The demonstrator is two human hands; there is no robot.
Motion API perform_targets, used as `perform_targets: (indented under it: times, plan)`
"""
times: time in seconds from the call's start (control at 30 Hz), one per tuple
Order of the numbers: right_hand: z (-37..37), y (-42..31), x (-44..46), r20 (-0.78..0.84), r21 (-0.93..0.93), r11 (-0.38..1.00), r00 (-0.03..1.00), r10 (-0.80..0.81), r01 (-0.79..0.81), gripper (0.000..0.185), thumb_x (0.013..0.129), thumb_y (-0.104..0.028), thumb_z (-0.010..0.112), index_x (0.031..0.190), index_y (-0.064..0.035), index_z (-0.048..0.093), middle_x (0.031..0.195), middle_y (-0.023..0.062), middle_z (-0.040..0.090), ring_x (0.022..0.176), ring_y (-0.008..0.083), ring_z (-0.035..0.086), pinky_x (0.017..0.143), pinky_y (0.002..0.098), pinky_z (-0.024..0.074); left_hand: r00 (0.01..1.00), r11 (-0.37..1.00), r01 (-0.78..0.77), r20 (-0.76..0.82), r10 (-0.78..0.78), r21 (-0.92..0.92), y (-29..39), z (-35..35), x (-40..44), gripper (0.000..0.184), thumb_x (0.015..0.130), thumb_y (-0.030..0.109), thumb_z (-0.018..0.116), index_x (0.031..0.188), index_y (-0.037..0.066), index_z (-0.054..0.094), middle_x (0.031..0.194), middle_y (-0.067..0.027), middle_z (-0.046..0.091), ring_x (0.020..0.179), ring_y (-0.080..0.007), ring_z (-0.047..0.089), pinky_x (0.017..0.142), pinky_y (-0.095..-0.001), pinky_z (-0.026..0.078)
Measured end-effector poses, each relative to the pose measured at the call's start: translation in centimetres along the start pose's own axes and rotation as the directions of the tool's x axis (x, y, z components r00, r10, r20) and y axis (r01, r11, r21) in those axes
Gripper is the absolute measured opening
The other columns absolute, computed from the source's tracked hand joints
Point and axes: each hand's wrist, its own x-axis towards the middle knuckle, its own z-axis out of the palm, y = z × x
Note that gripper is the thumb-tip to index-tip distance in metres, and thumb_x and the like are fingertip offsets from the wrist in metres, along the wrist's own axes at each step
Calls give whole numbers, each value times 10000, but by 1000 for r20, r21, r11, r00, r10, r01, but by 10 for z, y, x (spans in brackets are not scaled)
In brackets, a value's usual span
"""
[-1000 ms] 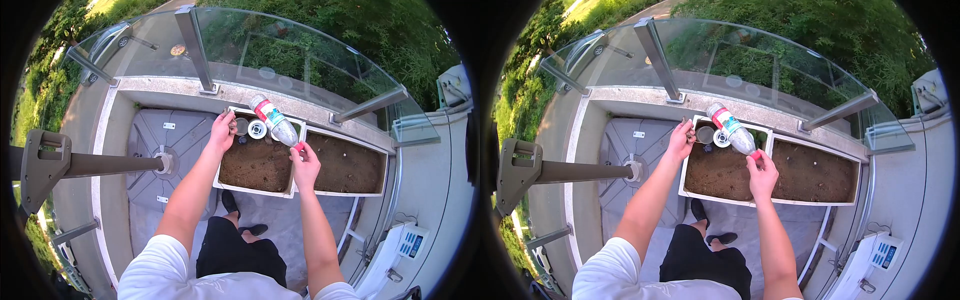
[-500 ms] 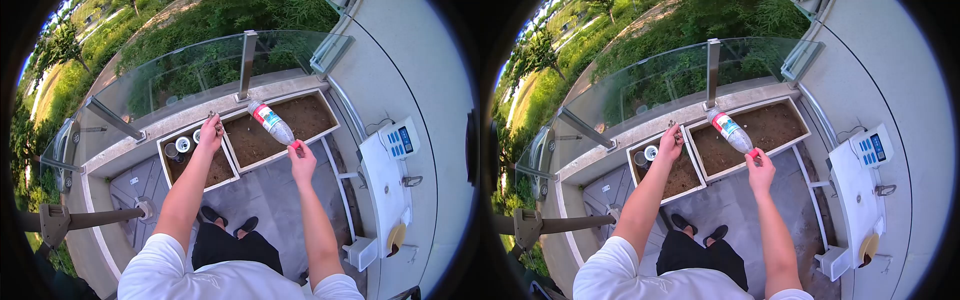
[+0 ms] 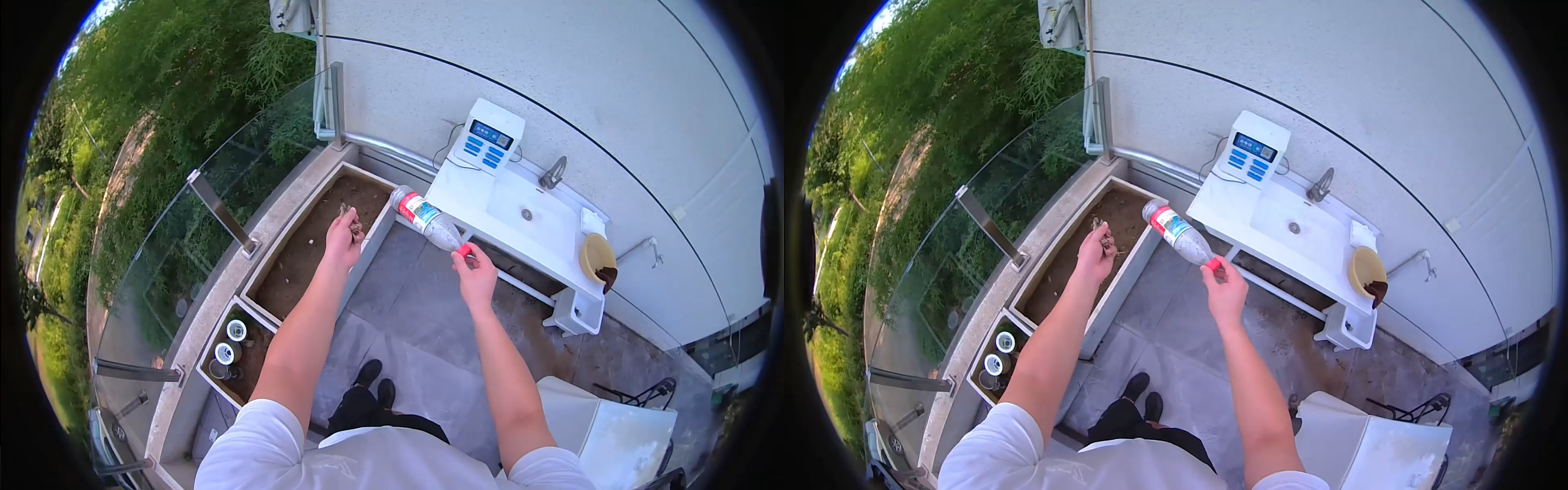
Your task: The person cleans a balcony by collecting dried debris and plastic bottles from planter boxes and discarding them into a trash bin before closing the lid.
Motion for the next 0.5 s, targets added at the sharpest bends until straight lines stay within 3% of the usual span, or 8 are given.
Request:
perform_targets:
  times: [0.2, 0.27, 0.37, 0.5]
  plan:
    - [-128, -18, -11, -330, -52, 998, 944, 19, -38, 382, 828, -93, 775, 1161, 48, 654, 854, 86, 705, 725, 124, 680, 646, 254, 534, 950, 971, 216, 206, -233, 102, -98, 110, 8, 166, 967, 170, 631, 843, 108, 541, 717, 16, 513, 581, -87, 474, 465, -248, 350]
    - [-170, -34, -24, -444, -81, 988, 893, 81, -129, 384, 834, -106, 773, 1163, 51, 652, 841, 87, 705, 706, 119, 674, 647, 257, 535, 919, 949, 269, 252, -303, 162, -131, 149, 2, 173, 968, 169, 628, 836, 104, 536, 710, 14, 502, 576, -88, 468, 468, -247, 353]
    - [-230, -43, -55, -591, -119, 974, 802, 88, -194, 387, 837, -120, 772, 1162, 52, 652, 823, 91, 705, 677, 122, 671, 648, 270, 537, 839, 904, 360, 343, -422, 230, -188, 199, -12, 181, 972, 186, 623, 859, 88, 522, 734, 7, 490, 617, -84, 466, 474, -241, 349]
    - [-296, -36, -111, -734, -213, 956, 678, -20, -202, 385, 834, -122, 772, 1156, 50, 652, 826, 111, 708, 670, 138, 680, 646, 278, 534, 688, 801, 488, 412, -597, 346, -268, 254, -56, 173, 979, 189, 612, 877, 84, 519, 736, 12, 481, 615, -82, 458, 473, -232, 335]
